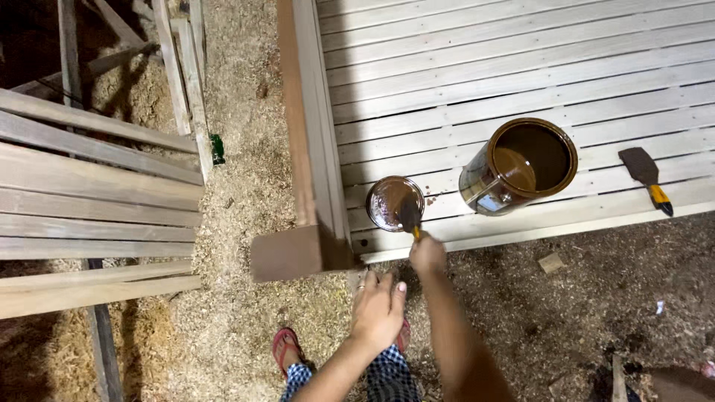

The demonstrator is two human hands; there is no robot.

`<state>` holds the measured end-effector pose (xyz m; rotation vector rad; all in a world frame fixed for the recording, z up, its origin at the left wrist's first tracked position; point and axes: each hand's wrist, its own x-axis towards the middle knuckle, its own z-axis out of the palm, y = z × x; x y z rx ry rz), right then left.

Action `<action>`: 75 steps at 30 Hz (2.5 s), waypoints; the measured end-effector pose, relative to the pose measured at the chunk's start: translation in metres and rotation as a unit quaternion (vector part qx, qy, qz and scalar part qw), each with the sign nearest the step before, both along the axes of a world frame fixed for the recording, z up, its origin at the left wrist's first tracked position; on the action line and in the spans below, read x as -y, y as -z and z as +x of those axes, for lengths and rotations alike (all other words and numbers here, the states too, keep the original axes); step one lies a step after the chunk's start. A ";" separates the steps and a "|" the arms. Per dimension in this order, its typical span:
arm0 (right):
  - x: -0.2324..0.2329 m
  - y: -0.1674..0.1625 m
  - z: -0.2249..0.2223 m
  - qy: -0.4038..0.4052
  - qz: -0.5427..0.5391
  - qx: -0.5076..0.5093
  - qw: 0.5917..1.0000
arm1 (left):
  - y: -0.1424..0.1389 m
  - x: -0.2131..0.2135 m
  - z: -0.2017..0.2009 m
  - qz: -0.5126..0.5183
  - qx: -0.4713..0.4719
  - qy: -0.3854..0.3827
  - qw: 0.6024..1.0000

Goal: The person applies brown wood stain with a brush to the legs and side rails of a slatted wooden bed frame, dipping the brush into a stain can resting on the slats and brushing the vertical posts and edges, working around the furniture on the sawdust-covered workshop floor.

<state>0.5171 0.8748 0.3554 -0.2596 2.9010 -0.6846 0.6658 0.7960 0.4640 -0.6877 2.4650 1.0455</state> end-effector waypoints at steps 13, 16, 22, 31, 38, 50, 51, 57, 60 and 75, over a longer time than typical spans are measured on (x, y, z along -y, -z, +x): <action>-0.073 -0.117 0.090 0.279 -0.727 0.249 0.576 | -0.070 0.089 0.087 0.056 -0.041 0.176 0.982; -0.046 -0.187 0.105 0.194 -0.777 0.197 0.566 | -0.082 0.147 0.101 -0.006 -0.064 0.163 0.985; 0.076 -0.303 0.128 0.115 -0.757 0.098 0.636 | -0.132 0.283 0.098 -0.068 -0.069 0.066 0.993; 0.261 -0.310 0.099 0.081 -0.713 0.093 0.690 | -0.173 0.419 0.071 -0.016 -0.135 -0.113 0.984; 0.363 -0.267 -0.007 0.093 -0.723 0.123 0.674 | -0.140 0.513 -0.023 -0.079 -0.128 -0.131 0.980; 0.517 -0.245 -0.242 0.148 -0.646 0.130 0.737 | -0.083 0.694 -0.293 -0.070 -0.124 -0.027 0.989; 0.527 -0.249 -0.258 0.146 -0.647 0.132 0.737 | -0.082 0.704 -0.306 -0.066 -0.107 -0.030 0.992; 0.593 -0.264 -0.332 0.162 -0.644 0.147 0.733 | -0.102 0.764 -0.389 -0.020 -0.078 -0.043 0.996; 0.629 -0.256 -0.367 0.167 -0.643 0.141 0.734 | -0.110 0.795 -0.439 0.001 -0.155 -0.025 0.988; 0.744 -0.257 -0.501 0.356 -0.564 -0.032 0.744 | -0.167 0.910 -0.700 0.030 -0.076 0.193 0.978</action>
